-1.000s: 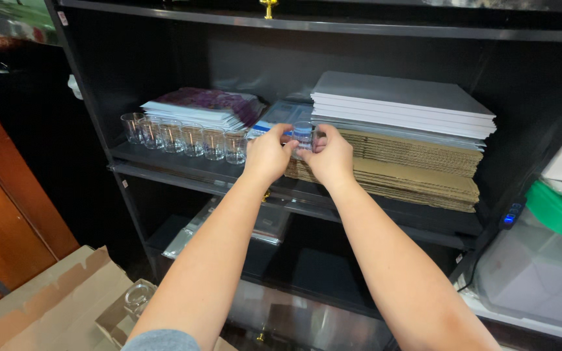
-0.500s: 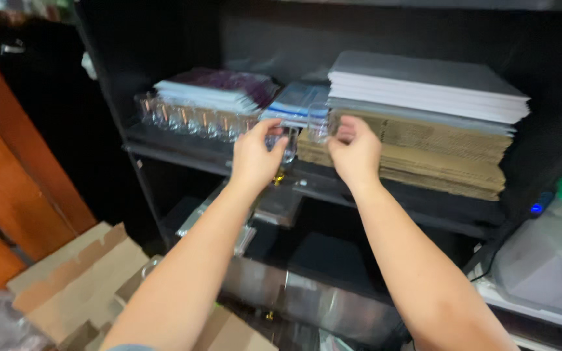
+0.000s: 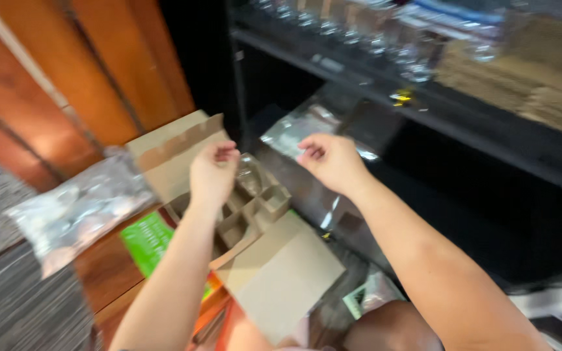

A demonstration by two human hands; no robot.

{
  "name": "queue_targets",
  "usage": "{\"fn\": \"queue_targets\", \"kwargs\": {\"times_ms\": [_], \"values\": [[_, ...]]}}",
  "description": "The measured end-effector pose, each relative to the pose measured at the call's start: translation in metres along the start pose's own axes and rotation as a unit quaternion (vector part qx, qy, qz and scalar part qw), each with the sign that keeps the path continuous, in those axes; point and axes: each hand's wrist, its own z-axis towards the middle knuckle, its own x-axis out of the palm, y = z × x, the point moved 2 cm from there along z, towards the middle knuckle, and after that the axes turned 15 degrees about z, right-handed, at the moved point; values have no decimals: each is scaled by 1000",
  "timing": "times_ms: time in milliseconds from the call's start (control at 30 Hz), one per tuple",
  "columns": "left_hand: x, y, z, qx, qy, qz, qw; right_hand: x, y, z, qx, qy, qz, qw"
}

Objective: The person removes small clear glasses from a cardboard box and places them one by one onto a shelf. The person repeats this process for multiple glasses, arranging them in a row on the shelf.

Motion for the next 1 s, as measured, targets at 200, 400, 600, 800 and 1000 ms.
{"fn": "queue_targets", "kwargs": {"times_ms": [200, 400, 600, 800, 1000], "values": [[-9, 14, -24, 21, 90, 209, 973, 95, -19, 15, -31, 86, -90, 992], [11, 21, -24, 38, 117, 307, 944, 145, -23, 18, -59, 145, -214, 964], [23, 27, -19, 33, 163, 351, 922, 182, -71, 30, -63, 168, -276, 944], [13, 14, -25, 23, 146, 346, 926, 181, -65, 36, -76, 160, -267, 947], [15, 25, -24, -6, 158, 291, 944, 177, -70, 35, -21, 158, -206, 966]]}}
